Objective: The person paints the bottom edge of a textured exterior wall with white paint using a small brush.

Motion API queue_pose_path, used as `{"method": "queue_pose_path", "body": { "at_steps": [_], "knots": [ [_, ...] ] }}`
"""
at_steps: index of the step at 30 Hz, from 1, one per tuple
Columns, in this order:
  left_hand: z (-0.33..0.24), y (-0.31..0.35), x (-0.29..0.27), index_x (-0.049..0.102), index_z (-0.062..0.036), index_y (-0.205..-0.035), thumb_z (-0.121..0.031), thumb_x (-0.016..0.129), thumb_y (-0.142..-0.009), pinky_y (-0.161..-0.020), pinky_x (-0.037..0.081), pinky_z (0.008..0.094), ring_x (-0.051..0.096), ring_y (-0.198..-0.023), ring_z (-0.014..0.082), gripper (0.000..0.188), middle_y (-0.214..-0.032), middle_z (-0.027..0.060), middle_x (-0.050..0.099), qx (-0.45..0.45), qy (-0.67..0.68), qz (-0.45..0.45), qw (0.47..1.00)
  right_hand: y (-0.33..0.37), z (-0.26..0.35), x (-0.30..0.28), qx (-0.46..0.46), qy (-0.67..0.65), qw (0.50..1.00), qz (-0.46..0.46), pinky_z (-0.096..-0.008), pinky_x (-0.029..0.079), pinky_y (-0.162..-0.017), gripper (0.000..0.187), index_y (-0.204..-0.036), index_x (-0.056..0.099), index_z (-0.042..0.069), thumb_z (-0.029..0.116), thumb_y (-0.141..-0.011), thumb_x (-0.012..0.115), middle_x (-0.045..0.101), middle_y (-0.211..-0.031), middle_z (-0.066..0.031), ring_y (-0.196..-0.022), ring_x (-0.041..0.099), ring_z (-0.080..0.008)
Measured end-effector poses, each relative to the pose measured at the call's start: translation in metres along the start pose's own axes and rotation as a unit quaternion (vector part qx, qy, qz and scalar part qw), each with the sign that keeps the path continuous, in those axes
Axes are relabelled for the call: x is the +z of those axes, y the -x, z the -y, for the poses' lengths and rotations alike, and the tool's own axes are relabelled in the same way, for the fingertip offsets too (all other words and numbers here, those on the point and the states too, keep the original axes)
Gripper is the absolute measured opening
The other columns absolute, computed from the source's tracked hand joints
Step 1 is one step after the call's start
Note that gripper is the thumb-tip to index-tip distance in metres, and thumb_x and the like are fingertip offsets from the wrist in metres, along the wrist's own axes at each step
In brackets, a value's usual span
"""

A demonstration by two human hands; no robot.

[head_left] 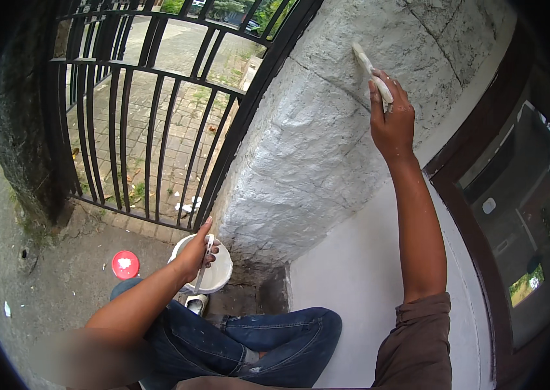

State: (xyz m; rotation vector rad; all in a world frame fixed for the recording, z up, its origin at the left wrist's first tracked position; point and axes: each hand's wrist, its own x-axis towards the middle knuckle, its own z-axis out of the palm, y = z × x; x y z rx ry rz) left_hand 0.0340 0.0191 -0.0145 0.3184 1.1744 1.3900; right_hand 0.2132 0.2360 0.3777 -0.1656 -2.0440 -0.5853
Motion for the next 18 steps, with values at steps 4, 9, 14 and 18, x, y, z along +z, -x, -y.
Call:
{"method": "queue_pose_path", "body": {
  "at_steps": [4,9,14,18],
  "knots": [
    [0.001,-0.002,0.003,0.060,-0.0106,-0.097,-0.083,0.048,-0.093,-0.062,0.034,0.0268,0.043,-0.059,0.0098,0.073,-0.074,-0.0044,0.052,-0.006,0.009,0.017,1.000,-0.008,-0.007,-0.010,0.030,-0.031,0.999,0.002,-0.0446,0.053,-0.092,0.029,-0.126,0.068,0.003,0.022,-0.107,0.058,0.072,-0.117,-0.0211,-0.104,0.070,-0.0385],
    [0.003,0.000,0.001,0.062,-0.0110,-0.100,-0.085,0.045,-0.093,-0.064,0.031,0.0268,0.042,-0.062,0.0101,0.076,-0.075,-0.0052,0.052,-0.014,-0.015,0.008,1.000,-0.046,0.016,-0.031,0.066,-0.035,0.995,0.072,-0.0412,0.054,-0.080,0.026,-0.116,0.070,-0.002,0.019,-0.106,0.059,0.073,-0.096,-0.0231,-0.087,0.072,-0.0351],
    [-0.002,0.003,0.006,0.061,-0.0111,-0.099,-0.085,0.045,-0.092,-0.065,0.031,0.0268,0.041,-0.062,0.0098,0.076,-0.075,-0.0058,0.052,-0.018,-0.011,0.008,1.000,-0.052,0.012,-0.053,0.063,0.019,0.983,0.171,-0.0420,0.054,-0.083,0.027,-0.117,0.069,-0.003,0.019,-0.106,0.059,0.073,-0.100,-0.0237,-0.092,0.071,-0.0386],
    [-0.001,0.007,0.004,0.060,-0.0115,-0.099,-0.086,0.046,-0.092,-0.065,0.031,0.0267,0.041,-0.062,0.0095,0.076,-0.075,-0.0061,0.051,-0.013,-0.003,0.019,1.000,-0.047,0.016,-0.058,-0.021,0.061,0.993,0.096,-0.0450,0.053,-0.090,0.029,-0.123,0.068,-0.003,0.019,-0.107,0.058,0.072,-0.109,-0.0233,-0.102,0.069,-0.0413]
  ]
}}
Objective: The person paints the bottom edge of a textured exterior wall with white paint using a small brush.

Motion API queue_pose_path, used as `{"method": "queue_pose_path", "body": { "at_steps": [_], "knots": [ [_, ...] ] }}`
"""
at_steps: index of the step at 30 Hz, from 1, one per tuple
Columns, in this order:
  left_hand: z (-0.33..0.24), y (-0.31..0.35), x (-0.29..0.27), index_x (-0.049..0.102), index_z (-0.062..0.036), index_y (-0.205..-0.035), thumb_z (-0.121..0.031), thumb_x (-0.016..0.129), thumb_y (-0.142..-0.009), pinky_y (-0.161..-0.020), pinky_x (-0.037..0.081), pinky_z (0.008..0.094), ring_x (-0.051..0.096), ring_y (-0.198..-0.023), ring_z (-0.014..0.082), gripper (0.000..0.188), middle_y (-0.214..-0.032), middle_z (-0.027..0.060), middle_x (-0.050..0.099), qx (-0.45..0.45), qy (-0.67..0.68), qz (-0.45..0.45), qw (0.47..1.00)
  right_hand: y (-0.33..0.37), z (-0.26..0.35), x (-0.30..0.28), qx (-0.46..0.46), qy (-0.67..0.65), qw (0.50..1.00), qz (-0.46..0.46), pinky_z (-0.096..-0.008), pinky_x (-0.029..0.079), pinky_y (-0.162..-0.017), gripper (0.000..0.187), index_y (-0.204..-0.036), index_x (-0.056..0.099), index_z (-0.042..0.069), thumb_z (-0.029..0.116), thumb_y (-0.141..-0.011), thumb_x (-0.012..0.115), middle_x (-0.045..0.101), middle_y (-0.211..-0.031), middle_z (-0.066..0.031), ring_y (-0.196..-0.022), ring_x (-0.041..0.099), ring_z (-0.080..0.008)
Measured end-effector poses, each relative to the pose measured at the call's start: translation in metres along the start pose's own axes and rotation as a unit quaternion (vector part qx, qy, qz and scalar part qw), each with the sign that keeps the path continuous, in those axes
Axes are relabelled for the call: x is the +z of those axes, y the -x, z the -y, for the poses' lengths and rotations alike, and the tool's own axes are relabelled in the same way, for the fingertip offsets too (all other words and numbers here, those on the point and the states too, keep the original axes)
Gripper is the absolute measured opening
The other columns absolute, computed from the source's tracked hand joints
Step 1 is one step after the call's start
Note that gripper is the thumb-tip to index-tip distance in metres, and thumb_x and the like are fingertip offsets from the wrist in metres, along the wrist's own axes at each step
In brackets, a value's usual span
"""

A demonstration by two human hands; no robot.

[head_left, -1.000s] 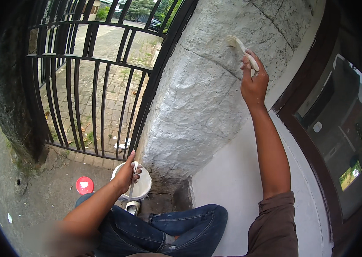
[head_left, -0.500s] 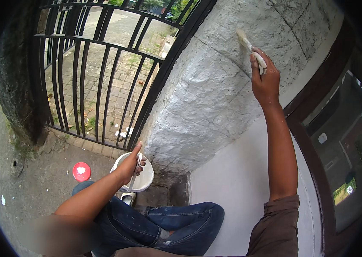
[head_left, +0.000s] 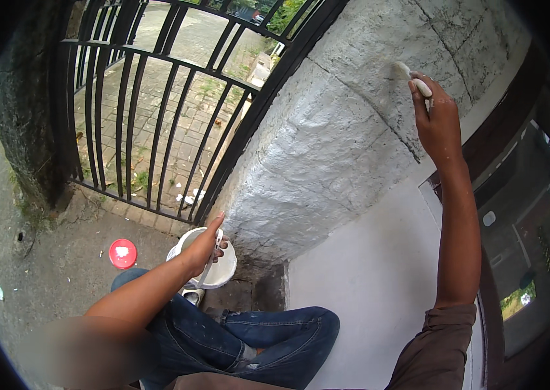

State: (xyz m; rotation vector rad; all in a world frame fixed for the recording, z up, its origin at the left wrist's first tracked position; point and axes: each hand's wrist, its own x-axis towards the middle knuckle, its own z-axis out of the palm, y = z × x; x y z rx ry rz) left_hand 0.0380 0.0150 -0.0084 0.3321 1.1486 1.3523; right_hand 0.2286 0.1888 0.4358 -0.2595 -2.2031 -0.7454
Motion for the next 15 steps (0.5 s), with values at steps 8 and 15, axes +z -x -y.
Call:
{"method": "queue_pose_path", "body": {
  "at_steps": [8,15],
  "knots": [
    [-0.004,0.001,-0.002,0.060,-0.0122,-0.099,-0.085,0.045,-0.092,-0.064,0.032,0.0273,0.042,-0.063,0.0095,0.075,-0.075,-0.0063,0.051,0.008,0.001,0.002,1.000,0.021,0.009,0.020,-0.046,0.033,0.995,0.077,-0.0487,0.052,-0.092,0.033,-0.133,0.063,0.001,0.017,-0.105,0.061,0.069,-0.115,-0.0203,-0.104,0.062,-0.0410],
    [-0.001,-0.008,-0.004,0.060,-0.0121,-0.099,-0.085,0.044,-0.092,-0.064,0.033,0.0274,0.042,-0.062,0.0097,0.075,-0.075,-0.0063,0.052,0.011,-0.002,0.012,1.000,0.019,-0.005,0.030,-0.061,0.070,0.995,0.023,-0.0469,0.050,-0.095,0.035,-0.136,0.062,0.002,0.012,-0.102,0.062,0.068,-0.114,-0.0184,-0.104,0.061,-0.0386]
  ]
}}
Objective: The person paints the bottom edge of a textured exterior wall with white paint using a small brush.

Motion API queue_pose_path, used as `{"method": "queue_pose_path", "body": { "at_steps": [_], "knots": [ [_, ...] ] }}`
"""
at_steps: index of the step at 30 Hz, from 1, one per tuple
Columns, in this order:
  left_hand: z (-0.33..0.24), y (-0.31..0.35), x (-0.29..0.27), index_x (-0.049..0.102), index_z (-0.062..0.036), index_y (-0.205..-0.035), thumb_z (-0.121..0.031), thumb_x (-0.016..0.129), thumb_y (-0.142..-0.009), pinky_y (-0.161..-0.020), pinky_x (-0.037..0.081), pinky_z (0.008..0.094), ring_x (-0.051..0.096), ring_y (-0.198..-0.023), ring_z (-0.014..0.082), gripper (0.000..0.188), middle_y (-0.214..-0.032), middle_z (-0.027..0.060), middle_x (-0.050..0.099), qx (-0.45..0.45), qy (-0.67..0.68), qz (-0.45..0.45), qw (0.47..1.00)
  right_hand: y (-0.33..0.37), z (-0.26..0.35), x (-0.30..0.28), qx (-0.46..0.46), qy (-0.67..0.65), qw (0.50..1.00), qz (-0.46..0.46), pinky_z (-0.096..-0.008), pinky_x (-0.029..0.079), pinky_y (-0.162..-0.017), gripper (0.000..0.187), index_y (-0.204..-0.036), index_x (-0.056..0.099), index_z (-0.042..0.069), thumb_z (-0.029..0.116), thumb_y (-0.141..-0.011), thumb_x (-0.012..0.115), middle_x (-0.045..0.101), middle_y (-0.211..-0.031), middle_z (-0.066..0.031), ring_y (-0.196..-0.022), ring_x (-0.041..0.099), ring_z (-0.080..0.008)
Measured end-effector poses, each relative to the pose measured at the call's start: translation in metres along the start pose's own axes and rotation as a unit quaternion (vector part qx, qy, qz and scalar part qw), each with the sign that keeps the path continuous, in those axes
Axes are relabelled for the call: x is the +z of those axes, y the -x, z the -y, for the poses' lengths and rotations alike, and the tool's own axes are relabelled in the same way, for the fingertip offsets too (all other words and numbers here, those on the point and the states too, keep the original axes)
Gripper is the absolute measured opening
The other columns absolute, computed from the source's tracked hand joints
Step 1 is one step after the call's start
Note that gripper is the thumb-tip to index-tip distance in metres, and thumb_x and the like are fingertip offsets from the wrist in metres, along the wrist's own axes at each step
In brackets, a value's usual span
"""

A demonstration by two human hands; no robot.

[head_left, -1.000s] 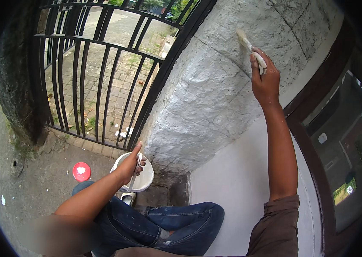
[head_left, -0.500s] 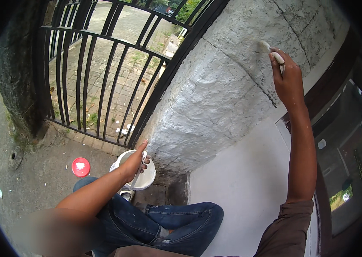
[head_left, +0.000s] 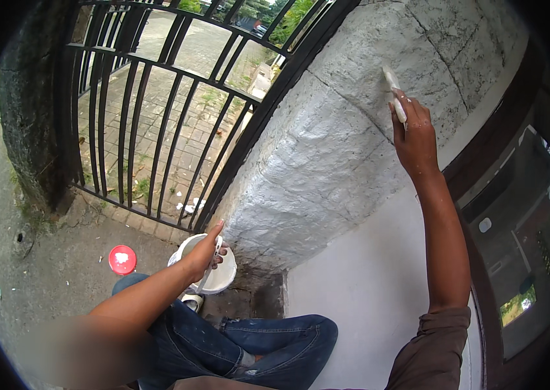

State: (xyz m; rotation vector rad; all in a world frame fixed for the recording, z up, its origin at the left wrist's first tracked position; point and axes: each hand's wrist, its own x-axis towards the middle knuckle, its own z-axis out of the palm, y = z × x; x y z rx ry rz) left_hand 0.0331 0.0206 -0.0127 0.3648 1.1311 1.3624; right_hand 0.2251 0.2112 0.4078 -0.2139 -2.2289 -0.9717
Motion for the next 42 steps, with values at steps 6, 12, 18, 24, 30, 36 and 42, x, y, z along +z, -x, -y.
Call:
{"method": "queue_pose_path", "body": {
  "at_steps": [6,12,18,24,30,36,42],
  "knots": [
    [0.002,0.004,-0.001,0.060,-0.0117,-0.099,-0.085,0.043,-0.093,-0.064,0.033,0.0272,0.043,-0.061,0.0097,0.076,-0.075,-0.0061,0.052,-0.002,0.009,-0.008,1.000,0.006,0.004,0.001,-0.032,-0.021,0.996,0.077,-0.0470,0.050,-0.095,0.036,-0.136,0.061,0.001,0.011,-0.102,0.063,0.066,-0.117,-0.0190,-0.104,0.060,-0.0400],
    [0.002,0.001,0.001,0.060,-0.0119,-0.099,-0.087,0.042,-0.092,-0.065,0.033,0.0281,0.044,-0.062,0.0099,0.077,-0.075,-0.0058,0.052,-0.007,-0.005,-0.006,1.000,-0.006,-0.001,-0.012,0.003,0.010,0.999,0.037,-0.0471,0.051,-0.096,0.037,-0.137,0.062,0.002,0.010,-0.101,0.063,0.067,-0.118,-0.0187,-0.106,0.060,-0.0391],
    [0.004,0.000,-0.004,0.061,-0.0115,-0.099,-0.087,0.041,-0.092,-0.065,0.033,0.0284,0.043,-0.062,0.0104,0.078,-0.075,-0.0054,0.052,-0.007,0.001,-0.019,1.000,-0.004,0.010,-0.008,-0.034,-0.081,0.991,0.101,-0.0468,0.052,-0.095,0.035,-0.135,0.063,0.001,0.008,-0.101,0.063,0.067,-0.119,-0.0187,-0.107,0.060,-0.0394],
    [0.001,0.003,0.002,0.057,-0.0098,-0.098,-0.087,0.044,-0.091,-0.063,0.033,0.0268,0.041,-0.061,0.0093,0.079,-0.075,-0.0050,0.050,0.005,-0.001,-0.010,1.000,-0.014,-0.013,-0.020,-0.012,-0.012,0.998,0.055,-0.0470,0.051,-0.097,0.035,-0.136,0.062,0.002,0.009,-0.101,0.063,0.066,-0.123,-0.0182,-0.110,0.060,-0.0391],
    [0.004,0.006,0.000,0.057,-0.0092,-0.099,-0.088,0.044,-0.091,-0.063,0.033,0.0272,0.040,-0.061,0.0090,0.080,-0.074,-0.0052,0.049,0.000,0.002,-0.017,1.000,-0.006,0.005,-0.013,-0.028,-0.037,0.992,0.116,-0.0462,0.051,-0.099,0.035,-0.135,0.063,0.002,0.009,-0.101,0.063,0.067,-0.122,-0.0184,-0.110,0.060,-0.0388],
    [0.006,0.005,-0.004,0.057,-0.0092,-0.100,-0.089,0.044,-0.090,-0.063,0.033,0.0273,0.040,-0.061,0.0089,0.081,-0.074,-0.0054,0.049,0.005,0.001,-0.023,1.000,-0.012,0.004,-0.016,-0.018,-0.036,0.997,0.069,-0.0474,0.051,-0.098,0.031,-0.132,0.065,0.001,0.013,-0.103,0.061,0.068,-0.120,-0.0199,-0.109,0.061,-0.0394],
    [-0.001,0.002,0.000,0.058,-0.0096,-0.100,-0.089,0.044,-0.089,-0.062,0.033,0.0276,0.042,-0.060,0.0092,0.081,-0.074,-0.0052,0.050,0.008,-0.004,-0.004,1.000,-0.010,0.003,-0.022,0.003,-0.043,0.993,0.113,-0.0474,0.051,-0.098,0.029,-0.129,0.066,0.001,0.009,-0.101,0.062,0.068,-0.120,-0.0189,-0.109,0.061,-0.0391]
  ]
}}
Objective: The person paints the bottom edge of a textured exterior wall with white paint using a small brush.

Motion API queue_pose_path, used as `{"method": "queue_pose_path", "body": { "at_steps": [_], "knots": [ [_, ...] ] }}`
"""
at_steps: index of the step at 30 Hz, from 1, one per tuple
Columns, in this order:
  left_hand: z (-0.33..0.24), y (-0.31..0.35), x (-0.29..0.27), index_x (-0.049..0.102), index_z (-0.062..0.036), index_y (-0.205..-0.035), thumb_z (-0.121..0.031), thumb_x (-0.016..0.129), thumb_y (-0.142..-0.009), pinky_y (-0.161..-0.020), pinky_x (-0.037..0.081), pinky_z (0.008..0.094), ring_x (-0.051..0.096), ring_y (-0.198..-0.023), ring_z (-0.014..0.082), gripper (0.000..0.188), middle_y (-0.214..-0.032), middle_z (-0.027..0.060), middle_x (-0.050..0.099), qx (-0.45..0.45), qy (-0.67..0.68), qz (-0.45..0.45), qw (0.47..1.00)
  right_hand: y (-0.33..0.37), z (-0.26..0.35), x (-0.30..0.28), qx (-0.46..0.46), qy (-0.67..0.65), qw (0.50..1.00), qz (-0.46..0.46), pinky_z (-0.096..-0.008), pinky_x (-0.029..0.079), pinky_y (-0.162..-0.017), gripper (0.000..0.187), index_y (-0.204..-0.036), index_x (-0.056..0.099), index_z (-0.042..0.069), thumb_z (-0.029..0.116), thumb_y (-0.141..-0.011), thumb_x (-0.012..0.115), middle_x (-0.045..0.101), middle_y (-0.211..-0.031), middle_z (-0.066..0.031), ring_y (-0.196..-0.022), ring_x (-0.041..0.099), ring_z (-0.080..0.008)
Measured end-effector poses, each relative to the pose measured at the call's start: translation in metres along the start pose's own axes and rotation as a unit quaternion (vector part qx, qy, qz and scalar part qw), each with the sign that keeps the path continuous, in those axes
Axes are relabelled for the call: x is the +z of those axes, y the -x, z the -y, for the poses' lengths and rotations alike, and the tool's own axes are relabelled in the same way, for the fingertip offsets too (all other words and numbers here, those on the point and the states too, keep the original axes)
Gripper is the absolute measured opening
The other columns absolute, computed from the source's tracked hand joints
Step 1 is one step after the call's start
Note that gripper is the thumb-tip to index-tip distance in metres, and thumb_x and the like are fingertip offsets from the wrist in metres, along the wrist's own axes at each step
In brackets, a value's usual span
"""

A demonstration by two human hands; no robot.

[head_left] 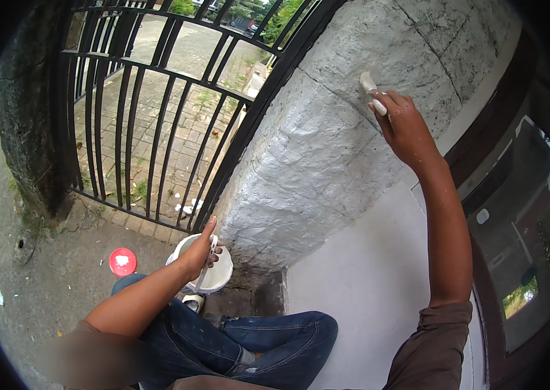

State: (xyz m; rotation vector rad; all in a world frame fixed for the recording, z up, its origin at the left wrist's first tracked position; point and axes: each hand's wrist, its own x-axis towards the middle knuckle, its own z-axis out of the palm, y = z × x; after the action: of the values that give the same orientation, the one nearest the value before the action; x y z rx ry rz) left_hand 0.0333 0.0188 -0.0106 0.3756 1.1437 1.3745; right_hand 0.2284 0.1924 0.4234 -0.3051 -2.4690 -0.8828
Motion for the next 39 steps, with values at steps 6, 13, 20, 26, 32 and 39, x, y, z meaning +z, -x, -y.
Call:
{"method": "queue_pose_path", "body": {
  "at_steps": [6,13,20,26,32,39],
  "knots": [
    [0.007,-0.018,-0.016,0.060,-0.0086,-0.094,-0.090,0.045,-0.088,-0.058,0.036,0.0271,0.045,-0.057,0.0104,0.083,-0.070,-0.0036,0.053,-0.001,0.025,-0.003,1.000,0.018,0.036,0.027,-0.030,0.003,0.998,-0.061,-0.0436,0.052,-0.093,0.037,-0.131,0.065,0.000,0.005,-0.094,0.068,0.067,-0.111,-0.0158,-0.102,0.062,-0.0358],
    [0.023,-0.023,-0.018,0.046,-0.0158,-0.081,-0.098,0.028,-0.085,-0.052,0.027,0.0293,0.031,-0.051,0.0106,0.084,-0.064,-0.0064,0.036,-0.038,0.004,-0.008,0.999,0.194,0.183,0.172,0.061,-0.354,0.931,-0.056,-0.0418,0.050,-0.094,0.042,-0.134,0.065,0.003,0.007,-0.092,0.071,0.071,-0.115,-0.0146,-0.102,0.065,-0.0332],
    [0.029,-0.037,-0.010,0.048,-0.0156,-0.085,-0.100,0.019,-0.083,-0.053,0.022,0.0296,0.021,-0.051,0.0099,0.089,-0.063,-0.0081,0.029,-0.053,-0.070,-0.023,0.996,0.312,0.277,0.258,0.244,-0.567,0.786,0.001,-0.0482,0.056,-0.085,0.038,-0.136,0.066,0.010,0.019,-0.099,0.067,0.070,-0.114,-0.0193,-0.102,0.068,-0.0388],
    [0.044,-0.054,-0.001,0.047,-0.0158,-0.084,-0.095,0.021,-0.088,-0.053,0.020,0.0300,0.023,-0.053,0.0104,0.084,-0.065,-0.0071,0.028,-0.020,-0.115,-0.030,0.993,0.291,0.275,0.278,0.072,-0.485,0.868,0.077,-0.0486,0.055,-0.089,0.036,-0.132,0.065,0.006,0.026,-0.102,0.061,0.071,-0.114,-0.0173,-0.106,0.067,-0.0365],
    [0.049,-0.056,0.000,0.048,-0.0149,-0.087,-0.094,0.019,-0.089,-0.052,0.019,0.0292,0.022,-0.053,0.0093,0.084,-0.065,-0.0081,0.028,-0.017,-0.131,-0.018,0.991,0.300,0.271,0.286,0.119,-0.519,0.823,0.200,-0.0521,0.055,-0.090,0.037,-0.134,0.064,0.007,0.027,-0.104,0.057,0.070,-0.117,-0.0205,-0.104,0.068,-0.0419],
    [0.053,-0.045,0.019,0.048,-0.0148,-0.087,-0.093,0.019,-0.091,-0.052,0.019,0.0291,0.021,-0.053,0.0091,0.084,-0.065,-0.0084,0.028,-0.024,-0.153,0.026,0.988,0.308,0.301,0.314,0.125,-0.492,0.827,0.243,-0.0499,0.056,-0.089,0.037,-0.134,0.069,0.014,0.027,-0.100,0.062,0.072,-0.114,-0.0186,-0.103,0.069,-0.0398]
  ]
}}
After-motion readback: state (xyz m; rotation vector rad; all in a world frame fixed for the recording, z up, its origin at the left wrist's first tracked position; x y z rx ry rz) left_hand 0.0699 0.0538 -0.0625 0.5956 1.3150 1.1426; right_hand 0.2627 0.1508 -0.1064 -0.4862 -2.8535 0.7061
